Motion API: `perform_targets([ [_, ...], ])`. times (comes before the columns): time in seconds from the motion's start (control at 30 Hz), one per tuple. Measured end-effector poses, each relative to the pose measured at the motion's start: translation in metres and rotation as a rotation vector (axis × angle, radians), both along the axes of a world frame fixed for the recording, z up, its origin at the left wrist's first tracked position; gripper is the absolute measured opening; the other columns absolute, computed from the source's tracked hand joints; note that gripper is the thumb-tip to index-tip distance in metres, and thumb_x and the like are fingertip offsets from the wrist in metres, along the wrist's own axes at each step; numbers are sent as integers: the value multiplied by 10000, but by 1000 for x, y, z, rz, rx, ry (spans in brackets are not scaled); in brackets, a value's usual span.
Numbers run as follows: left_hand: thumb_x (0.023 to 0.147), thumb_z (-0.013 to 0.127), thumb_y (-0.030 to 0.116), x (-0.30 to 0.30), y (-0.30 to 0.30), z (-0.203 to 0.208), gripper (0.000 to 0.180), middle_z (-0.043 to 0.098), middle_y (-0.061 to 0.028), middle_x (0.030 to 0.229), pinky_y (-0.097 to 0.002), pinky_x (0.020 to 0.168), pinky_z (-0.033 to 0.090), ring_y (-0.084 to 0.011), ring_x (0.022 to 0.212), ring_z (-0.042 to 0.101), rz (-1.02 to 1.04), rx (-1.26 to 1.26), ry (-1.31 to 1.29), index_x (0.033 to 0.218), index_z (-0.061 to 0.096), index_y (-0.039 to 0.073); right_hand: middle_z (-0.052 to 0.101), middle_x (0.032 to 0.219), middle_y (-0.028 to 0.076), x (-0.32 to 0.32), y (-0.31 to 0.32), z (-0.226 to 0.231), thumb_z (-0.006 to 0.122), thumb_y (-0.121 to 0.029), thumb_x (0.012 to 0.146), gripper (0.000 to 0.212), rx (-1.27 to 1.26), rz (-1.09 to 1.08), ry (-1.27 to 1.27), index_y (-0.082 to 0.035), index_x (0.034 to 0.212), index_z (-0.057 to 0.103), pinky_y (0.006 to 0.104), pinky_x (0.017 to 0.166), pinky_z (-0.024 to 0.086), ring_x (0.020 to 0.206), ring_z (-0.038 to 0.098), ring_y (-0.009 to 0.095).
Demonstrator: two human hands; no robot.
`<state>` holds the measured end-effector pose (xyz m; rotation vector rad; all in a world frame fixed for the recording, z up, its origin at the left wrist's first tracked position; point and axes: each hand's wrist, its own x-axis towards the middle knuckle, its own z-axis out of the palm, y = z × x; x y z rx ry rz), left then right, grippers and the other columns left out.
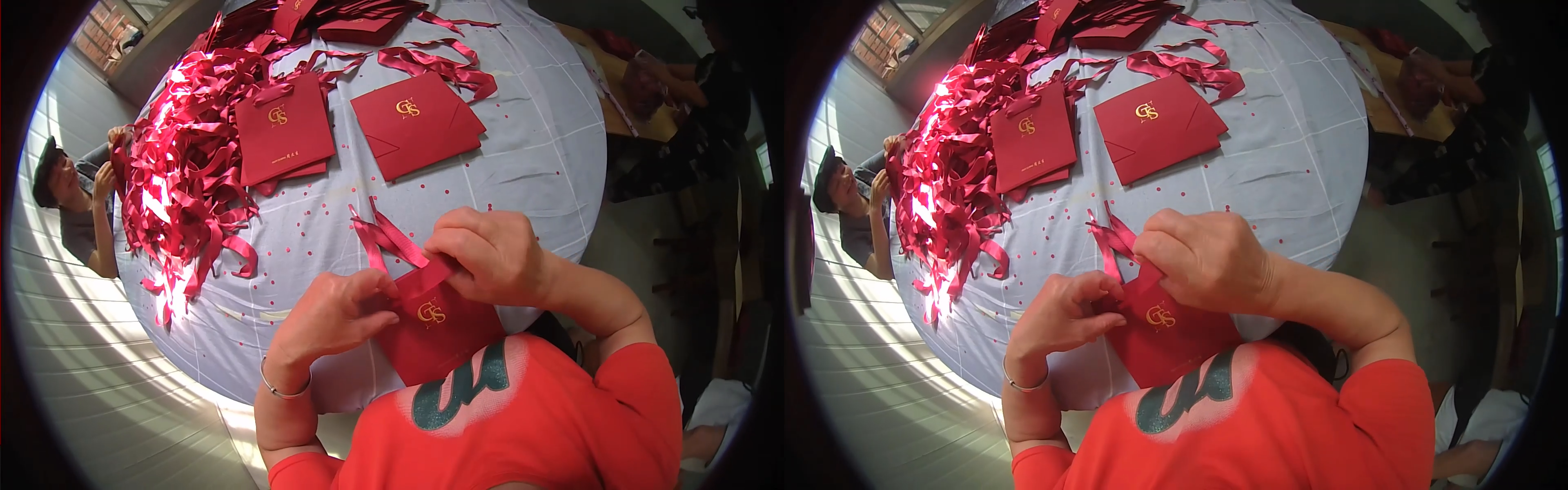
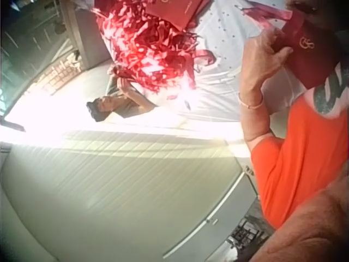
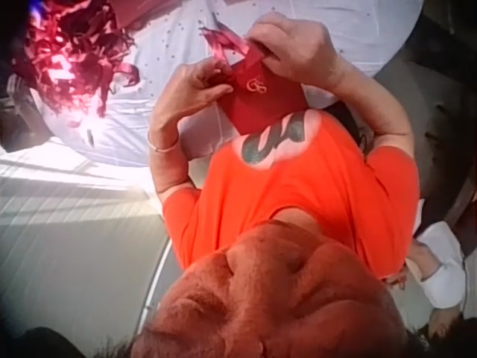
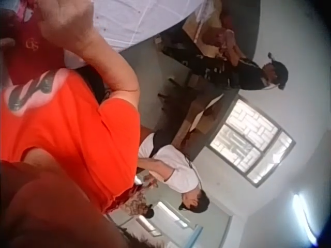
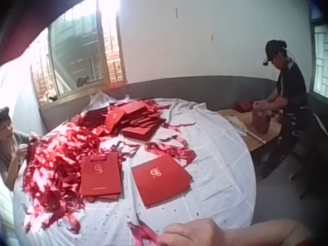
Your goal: The person attaches ribbon handles to paper gift bags by threading ribbon strips through the pre-punched holes and securing them by hand.
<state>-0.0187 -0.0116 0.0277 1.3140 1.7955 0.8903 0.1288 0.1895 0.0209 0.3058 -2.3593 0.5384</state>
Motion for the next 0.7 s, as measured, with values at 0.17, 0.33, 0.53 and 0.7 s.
perform_targets([
  [0.17,761,774,163,5,1,-2,263,699,-138,770,-388,644,532,-336,734,689,16,28,188,927,609,42,644,872,130,-3,-9,-13,714,36,602,498,9,-5,110,-14,1082,592,335,513,524,636,648,229],
  [0.33,792,685,153,9,-1,-9,185,660,-151,701,-440,611,511,-371,687,658,57,94,274,898,579,44,659,849,108,3,-16,4,705,30,621,412,-205,137,-66,-11,1023,623,296,537,520,654,659,222],
  [0.53,776,666,81,9,-2,-13,180,656,-163,727,-394,600,508,-368,684,655,56,83,293,922,570,38,674,814,86,14,-19,12,742,-14,666,324,-456,283,-343,-33,978,654,282,563,511,673,666,232],
  [0.7,791,663,111,9,-2,-15,188,654,-169,719,-434,601,503,-385,686,647,72,127,320,936,566,41,677,786,79,17,-21,21,798,-124,756,299,-578,317,-431,-40,1005,655,287,576,516,667,673,192],
])
